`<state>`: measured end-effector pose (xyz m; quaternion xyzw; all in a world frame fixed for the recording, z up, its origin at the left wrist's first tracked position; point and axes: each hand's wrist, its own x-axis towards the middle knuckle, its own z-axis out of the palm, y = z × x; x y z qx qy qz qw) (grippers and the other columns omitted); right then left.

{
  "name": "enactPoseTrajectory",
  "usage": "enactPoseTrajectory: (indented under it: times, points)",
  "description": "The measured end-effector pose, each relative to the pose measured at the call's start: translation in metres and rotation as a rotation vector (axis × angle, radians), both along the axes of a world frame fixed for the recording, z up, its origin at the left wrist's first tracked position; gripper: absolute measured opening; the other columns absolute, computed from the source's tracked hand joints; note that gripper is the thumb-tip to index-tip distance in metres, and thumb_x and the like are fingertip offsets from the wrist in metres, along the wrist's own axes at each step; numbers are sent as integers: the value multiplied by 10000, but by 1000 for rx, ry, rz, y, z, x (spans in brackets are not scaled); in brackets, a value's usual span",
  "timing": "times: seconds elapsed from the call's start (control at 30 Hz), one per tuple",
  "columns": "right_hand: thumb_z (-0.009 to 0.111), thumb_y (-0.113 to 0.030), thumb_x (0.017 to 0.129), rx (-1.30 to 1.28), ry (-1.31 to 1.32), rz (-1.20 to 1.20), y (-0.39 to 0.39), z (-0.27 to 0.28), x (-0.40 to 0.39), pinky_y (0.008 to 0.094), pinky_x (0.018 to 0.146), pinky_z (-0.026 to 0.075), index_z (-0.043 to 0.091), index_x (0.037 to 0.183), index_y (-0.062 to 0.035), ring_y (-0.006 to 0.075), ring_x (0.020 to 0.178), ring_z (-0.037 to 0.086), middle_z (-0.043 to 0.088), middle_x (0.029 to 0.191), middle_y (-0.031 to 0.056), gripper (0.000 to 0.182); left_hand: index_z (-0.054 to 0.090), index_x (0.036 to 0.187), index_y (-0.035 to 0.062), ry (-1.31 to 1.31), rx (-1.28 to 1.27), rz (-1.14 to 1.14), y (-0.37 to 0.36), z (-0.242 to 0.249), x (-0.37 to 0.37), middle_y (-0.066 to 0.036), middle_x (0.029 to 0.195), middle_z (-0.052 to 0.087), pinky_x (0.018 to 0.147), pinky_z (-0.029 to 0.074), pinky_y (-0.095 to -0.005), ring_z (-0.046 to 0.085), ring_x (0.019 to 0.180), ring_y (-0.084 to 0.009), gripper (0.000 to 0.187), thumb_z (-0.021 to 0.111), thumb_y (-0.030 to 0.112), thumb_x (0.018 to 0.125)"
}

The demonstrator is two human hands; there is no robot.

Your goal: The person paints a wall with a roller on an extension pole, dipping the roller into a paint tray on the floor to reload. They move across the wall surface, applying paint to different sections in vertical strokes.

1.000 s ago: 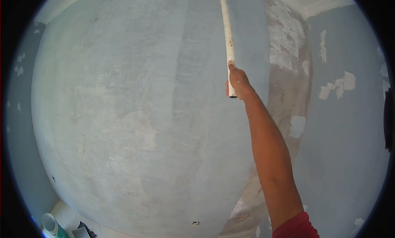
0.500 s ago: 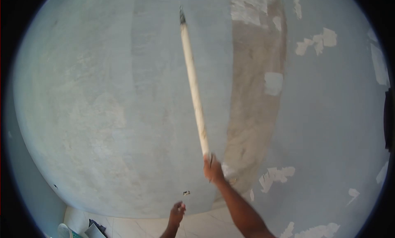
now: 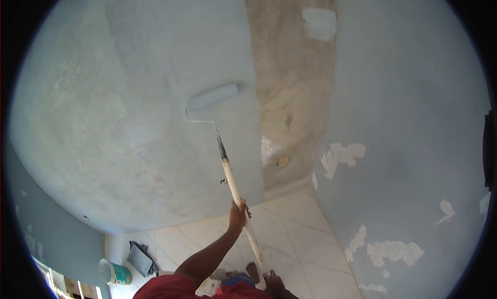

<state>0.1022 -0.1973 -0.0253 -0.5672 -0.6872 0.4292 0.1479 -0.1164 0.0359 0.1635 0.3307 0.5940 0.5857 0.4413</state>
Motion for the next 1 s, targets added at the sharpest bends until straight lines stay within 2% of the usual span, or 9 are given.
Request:
enactPoseTrajectory:
  times: [0.13, 0.23, 0.33, 0.5, 0.57, 0.73, 0.83, 0.9, 1.0]
  points:
    - [418, -494, 950, -328, -37, -65, -50, 31, 52, 566, 796, 478, 468, 1180, 33, 490, 861, 635, 654, 884, 286, 577, 410, 1071, 48, -151, -224, -29, -31, -83, 27, -67, 762, 534, 517, 530, -334, 582, 581, -179, 384, 554, 390, 971]
    - [431, -486, 948, -313, -72, -83, -54, 30, 56, 568, 796, 479, 473, 1174, 25, 489, 873, 632, 653, 893, 289, 561, 388, 1089, 57, -181, -438, -53, -35, -120, 42, -84, 814, 536, 571, 560, -380, 603, 655, -215, 402, 501, 428, 985]
    - [450, -473, 944, -307, -120, -109, -56, 23, 57, 572, 794, 480, 480, 1166, 13, 488, 890, 628, 650, 906, 294, 536, 395, 1060, 50, -205, -380, -15, -32, -119, 51, -81, 770, 538, 519, 539, -351, 584, 588, -193, 408, 512, 432, 979]
    - [531, -455, 907, -350, -116, -138, -26, 25, 29, 538, 789, 498, 446, 1256, 27, 492, 936, 603, 627, 977, 321, 601, 430, 1025, 53, -110, -63, -54, -9, -33, 36, -51, 748, 527, 506, 504, -303, 568, 581, -151, 373, 509, 416, 987]
    - [547, -434, 901, 87, 7, -106, -5, 18, 11, 531, 786, 493, 459, 1235, 22, 486, 928, 600, 631, 962, 305, 572, 441, 1033, 41, -28, 58, -24, 12, 12, 30, -42, 743, 521, 511, 493, -285, 559, 581, -134, 363, 511, 395, 992]
    - [540, -389, 917, -105, -93, -78, 73, 68, -7, 539, 760, 477, 476, 1228, 22, 485, 888, 600, 627, 927, 316, 519, 433, 1070, 13, 44, 138, -5, 55, 99, 20, -40, 756, 524, 543, 499, -272, 556, 604, -121, 343, 519, 337, 998]
    - [535, -349, 910, -30, 15, -138, 96, 106, 5, 554, 723, 482, 474, 1213, 11, 491, 827, 615, 635, 887, 295, 474, 425, 1082, 5, -10, 144, -29, 64, 87, 27, -44, 770, 533, 552, 504, -274, 561, 609, -124, 334, 520, 314, 999]
    - [545, -385, 913, -38, -29, -142, 86, 83, 24, 539, 717, 496, 486, 1192, 4, 476, 817, 628, 646, 859, 282, 482, 387, 1177, 11, -60, 126, -119, 62, 58, 33, -54, 830, 525, 594, 525, -285, 565, 637, -131, 317, 510, 249, 1007]
    - [562, -456, 905, -166, -118, -164, 42, 51, 66, 529, 707, 518, 513, 1153, -5, 466, 814, 644, 659, 847, 271, 517, 388, 1145, 18, -118, -44, -155, 39, 11, 61, -51, 825, 521, 604, 531, -300, 566, 639, -142, 299, 513, 251, 1006]
